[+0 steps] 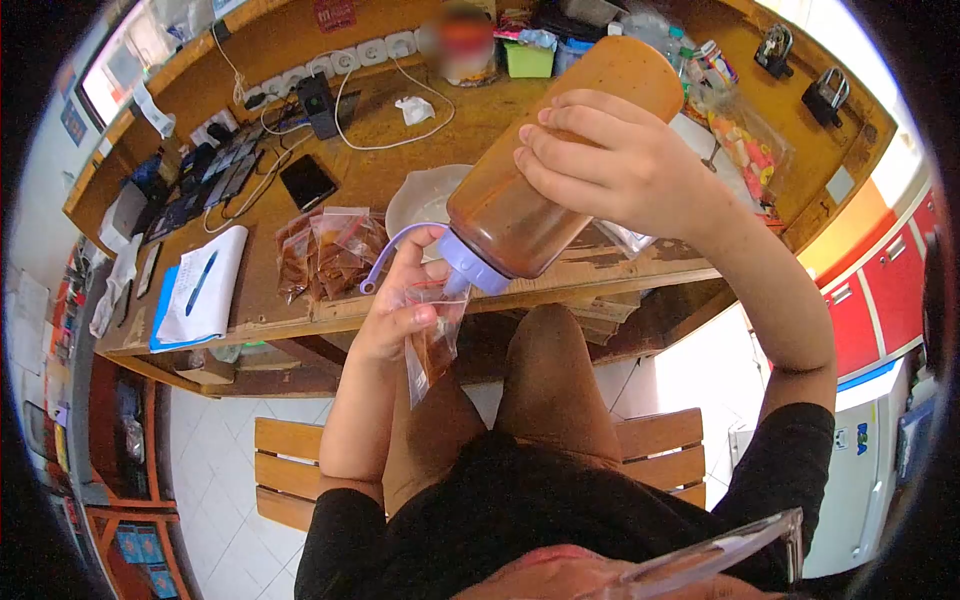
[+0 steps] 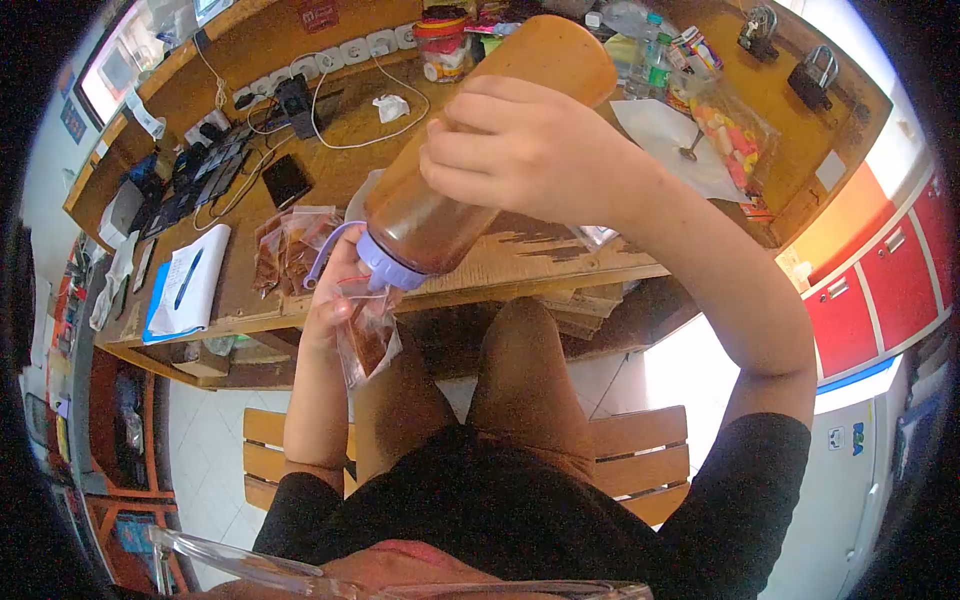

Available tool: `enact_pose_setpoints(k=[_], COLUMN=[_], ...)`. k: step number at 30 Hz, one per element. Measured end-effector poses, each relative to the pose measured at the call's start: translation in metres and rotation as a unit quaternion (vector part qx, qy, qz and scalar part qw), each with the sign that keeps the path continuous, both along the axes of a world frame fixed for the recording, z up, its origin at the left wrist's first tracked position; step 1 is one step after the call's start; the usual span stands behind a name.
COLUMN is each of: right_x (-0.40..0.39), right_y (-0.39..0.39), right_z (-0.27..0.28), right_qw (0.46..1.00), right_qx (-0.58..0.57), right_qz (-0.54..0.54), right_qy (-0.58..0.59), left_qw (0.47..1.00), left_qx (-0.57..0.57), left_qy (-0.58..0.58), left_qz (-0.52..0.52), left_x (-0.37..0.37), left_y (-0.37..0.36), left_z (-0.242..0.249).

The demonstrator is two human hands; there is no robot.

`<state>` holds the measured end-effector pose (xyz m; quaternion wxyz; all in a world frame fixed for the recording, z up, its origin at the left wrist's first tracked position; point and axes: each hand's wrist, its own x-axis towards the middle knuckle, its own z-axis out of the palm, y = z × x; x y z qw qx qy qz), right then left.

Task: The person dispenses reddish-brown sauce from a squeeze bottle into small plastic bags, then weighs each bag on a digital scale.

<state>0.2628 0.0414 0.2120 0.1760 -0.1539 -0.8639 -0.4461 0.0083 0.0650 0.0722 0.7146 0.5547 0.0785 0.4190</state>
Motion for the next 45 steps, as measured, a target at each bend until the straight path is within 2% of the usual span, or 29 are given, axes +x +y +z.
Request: enact_pose_setpoints(k=[6,8,9,11,12,14,15,17,18,19,20,21,23,25,26,27,29,31,33,34,35,37,39,41,43,44,45], right_x=[0.011,0.016,0.018,0.02,0.02,0.017,0.015,0.011,0.013,0.017,0.022,0.026,0.033,0.032,0.03,0.019,-0.014,-0.031,-0.063,-0.074,-0.08,-0.083,-0.083,-0.085,-0.075,-0.07,-0.068], right_y=[0.005,0.01,0.013,0.02,0.023,0.027,0.028,0.03,0.034,0.038,0.043,0.048,0.056,0.058,0.057,0.043,-0.004,-0.03,-0.061,-0.066,-0.069,-0.073,-0.074,-0.075,-0.072,-0.07,-0.07], right_z=[-0.012,-0.021,-0.027,-0.038,-0.046,-0.061,-0.065,-0.072,-0.076,-0.081,-0.088,-0.099,-0.12,-0.128,-0.133,-0.126,-0.105,-0.132,-0.133,-0.147,-0.163,-0.186,-0.19,-0.189,-0.192,-0.193,-0.192], right_qw=[0.999,0.991,0.991,0.962,0.962,0.905,0.905,0.8,0.801,0.751,0.694,0.694,0.663,0.669,0.674,0.673,0.83,0.893,0.832,0.803,0.771,0.752,0.734,0.721,0.719,0.716,0.717], right_qx=[-0.008,-0.081,-0.081,-0.181,-0.181,-0.241,-0.24,-0.299,-0.299,-0.343,-0.385,-0.385,-0.356,-0.315,-0.274,-0.277,-0.036,-0.241,-0.441,-0.471,-0.499,-0.513,-0.526,-0.509,-0.493,-0.477,-0.476], right_qz=[-0.032,-0.065,-0.067,-0.084,-0.084,-0.108,-0.107,-0.179,-0.177,-0.157,-0.136,-0.135,-0.073,-0.056,-0.039,-0.041,-0.104,0.034,0.081,0.087,0.092,0.094,0.096,0.012,-0.008,-0.028,-0.029], right_qy=[0.019,0.08,0.08,0.187,0.186,0.334,0.333,0.488,0.488,0.542,0.592,0.594,0.655,0.67,0.685,0.684,0.547,0.38,0.327,0.355,0.384,0.402,0.419,0.47,0.49,0.509,0.509], left_qw=[1.0,1.0,1.0,1.0,0.996,0.977,0.976,0.946,0.931,0.93,0.899,0.862,0.852,0.738,0.723,0.724,0.797,0.938,0.991,0.993,0.991,0.99,0.985,0.978,0.981,0.981,0.925], left_qx=[-0.014,0.002,0.017,0.019,0.072,0.158,0.158,0.208,0.224,0.225,0.263,0.298,0.305,0.392,0.386,0.383,0.356,0.218,0.022,-0.034,-0.05,-0.067,-0.058,-0.051,0.007,0.008,0.144], left_qy=[-0.008,-0.006,-0.005,-0.002,0.026,0.085,0.084,0.117,0.153,0.154,0.213,0.271,0.284,0.262,0.256,0.259,0.17,0.098,0.084,0.108,0.123,0.117,0.156,0.195,0.188,0.187,0.252], left_qz=[-0.015,-0.003,0.01,0.015,0.049,0.119,0.12,0.218,0.245,0.246,0.277,0.307,0.317,0.482,0.513,0.512,0.457,0.253,0.098,0.035,-0.018,-0.051,-0.052,-0.054,0.044,0.043,0.244], left_x=[0.001,0.002,0.005,0.007,0.006,0.005,0.005,0.005,-0.001,-0.004,-0.008,-0.011,-0.014,-0.012,-0.011,-0.009,-0.004,0.002,0.004,-0.002,-0.004,-0.003,-0.008,-0.01,-0.008,-0.006,-0.002], left_y=[0.006,0.016,0.02,0.025,0.032,0.042,0.045,0.051,0.057,0.059,0.059,0.056,0.046,0.03,0.016,0.003,-0.02,-0.049,-0.069,-0.073,-0.074,-0.074,-0.073,-0.071,-0.069,-0.069,-0.069], left_z=[0.003,0.008,0.012,0.026,0.029,0.038,0.039,0.033,0.024,0.016,0.009,0.003,-0.004,-0.007,-0.007,-0.011,-0.02,-0.024,-0.027,-0.035,-0.039,-0.049,-0.058,-0.067,-0.074,-0.074,-0.072])
